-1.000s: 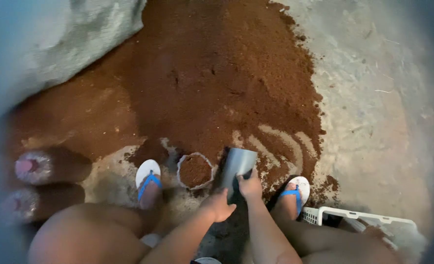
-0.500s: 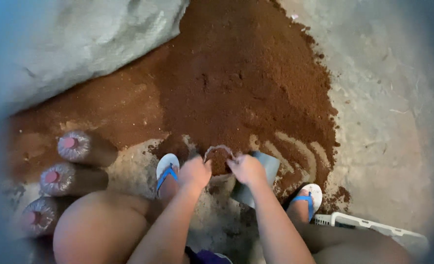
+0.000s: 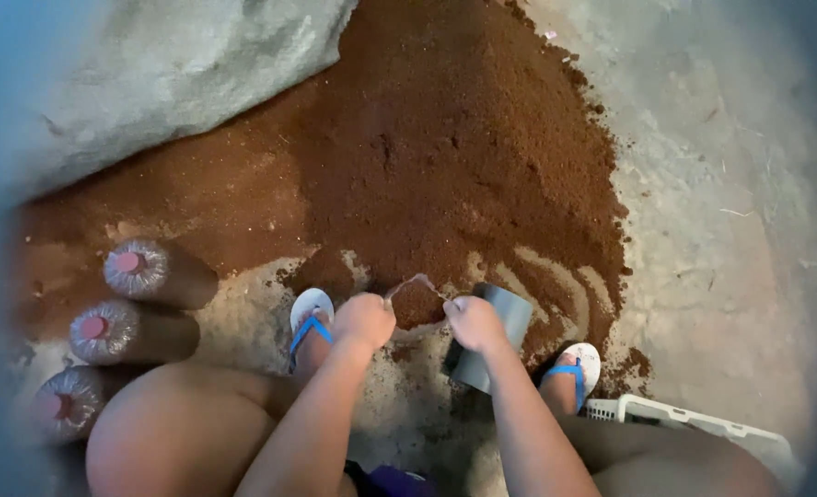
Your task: Filling plastic bags with substrate using a PVC pipe as a guide and tamping it down for mushroom cultivation.
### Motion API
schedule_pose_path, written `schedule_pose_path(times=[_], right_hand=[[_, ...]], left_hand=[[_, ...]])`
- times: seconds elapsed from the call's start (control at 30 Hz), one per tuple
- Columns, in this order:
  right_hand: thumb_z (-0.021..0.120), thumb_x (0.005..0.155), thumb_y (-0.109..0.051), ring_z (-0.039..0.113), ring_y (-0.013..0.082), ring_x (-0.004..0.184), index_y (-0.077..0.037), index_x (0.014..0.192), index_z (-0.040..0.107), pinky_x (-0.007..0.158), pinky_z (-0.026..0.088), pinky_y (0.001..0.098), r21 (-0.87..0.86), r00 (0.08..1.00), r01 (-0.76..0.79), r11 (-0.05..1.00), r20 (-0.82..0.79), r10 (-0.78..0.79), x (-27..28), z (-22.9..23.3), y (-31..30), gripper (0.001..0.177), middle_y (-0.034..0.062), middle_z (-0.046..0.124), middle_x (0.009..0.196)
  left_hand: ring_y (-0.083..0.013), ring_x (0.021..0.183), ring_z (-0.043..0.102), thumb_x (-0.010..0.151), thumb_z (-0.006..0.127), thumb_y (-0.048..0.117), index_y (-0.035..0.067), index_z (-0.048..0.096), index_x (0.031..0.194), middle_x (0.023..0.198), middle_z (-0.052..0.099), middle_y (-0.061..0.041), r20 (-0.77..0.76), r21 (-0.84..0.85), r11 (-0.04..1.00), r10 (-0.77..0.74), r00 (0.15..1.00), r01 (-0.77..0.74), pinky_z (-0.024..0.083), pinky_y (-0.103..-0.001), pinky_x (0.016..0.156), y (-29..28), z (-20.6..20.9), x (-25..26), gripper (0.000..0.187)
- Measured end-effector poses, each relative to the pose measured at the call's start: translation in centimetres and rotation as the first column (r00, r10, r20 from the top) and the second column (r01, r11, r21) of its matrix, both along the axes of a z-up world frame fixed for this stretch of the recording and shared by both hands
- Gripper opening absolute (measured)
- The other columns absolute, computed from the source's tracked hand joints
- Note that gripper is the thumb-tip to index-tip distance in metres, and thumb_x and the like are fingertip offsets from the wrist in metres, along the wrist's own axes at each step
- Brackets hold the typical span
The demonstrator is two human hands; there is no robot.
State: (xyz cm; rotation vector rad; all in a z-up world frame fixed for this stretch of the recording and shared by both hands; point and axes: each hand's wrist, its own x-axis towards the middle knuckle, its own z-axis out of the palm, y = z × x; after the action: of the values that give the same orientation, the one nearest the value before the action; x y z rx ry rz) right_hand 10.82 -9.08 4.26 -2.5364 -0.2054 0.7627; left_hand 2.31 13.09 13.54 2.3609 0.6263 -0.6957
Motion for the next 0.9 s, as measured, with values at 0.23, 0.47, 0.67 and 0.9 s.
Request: schedule_pose_path(times=[0.23,0.47,0.67,0.9], right_hand=[[0.059,0.097,-0.027,0.074,0.0368,0.098,-0.007,0.094,0.08,0.088,0.057,0.0467,0.114,0.996,0.066,0.991,0.05,-0.072,-0.8,5.6,-0.3,0.029,0.0172,0.077,0.09],[0.062,0.085,-0.021,0.059,0.0253,0.062,-0.008,0.057,0.064,0.071,0.051,0.0394,0.337,0.988,0.066,0.939,0.112,-0.109,-1.3,15.7,-1.0,0.03,0.0108,0.056,0.054],[0.064,0.09,-0.029,0.068,0.0356,0.071,-0.008,0.068,0.068,0.07,0.051,0.0437,0.017,0.995,0.03,0.999,0.095,-0.032,-0.6,5.9,-0.4,0.031,0.0145,0.065,0.063],[0.06,0.091,-0.041,0.072,0.036,0.086,-0.008,0.076,0.072,0.075,0.055,0.0456,0.042,0.972,0.228,0.973,-0.065,-0.225,-0.6,6.5,-0.3,0.039,0.0163,0.075,0.079]], left_hand=[[-0.0396,0.113,0.07,0.099,0.044,0.032,0.0,0.079,0.104,0.109,0.075,-0.021,0.141,-0.133,0.982,0.15,0.979,-0.132,0.054,-0.051,0.1,-0.3,3.1,0.3,0.048],[-0.0384,0.092,0.065,0.095,0.048,0.032,-0.001,0.069,0.075,0.09,0.067,-0.019,0.252,-0.133,0.987,0.117,0.961,-0.085,0.055,-0.048,0.085,-0.3,11.7,-0.7,0.044],[-0.0312,0.087,0.072,0.101,0.048,0.04,0.002,0.061,0.115,0.095,0.072,-0.019,0.079,-0.137,0.986,0.111,0.991,-0.1,0.055,-0.042,0.07,0.6,6.8,0.4,0.042],[-0.0416,0.139,0.05,0.101,0.054,0.044,0.0,0.026,0.16,0.157,0.036,-0.033,0.005,-0.323,0.941,0.102,0.995,-0.095,0.052,-0.053,0.104,-0.9,4.7,2.7,0.079]])
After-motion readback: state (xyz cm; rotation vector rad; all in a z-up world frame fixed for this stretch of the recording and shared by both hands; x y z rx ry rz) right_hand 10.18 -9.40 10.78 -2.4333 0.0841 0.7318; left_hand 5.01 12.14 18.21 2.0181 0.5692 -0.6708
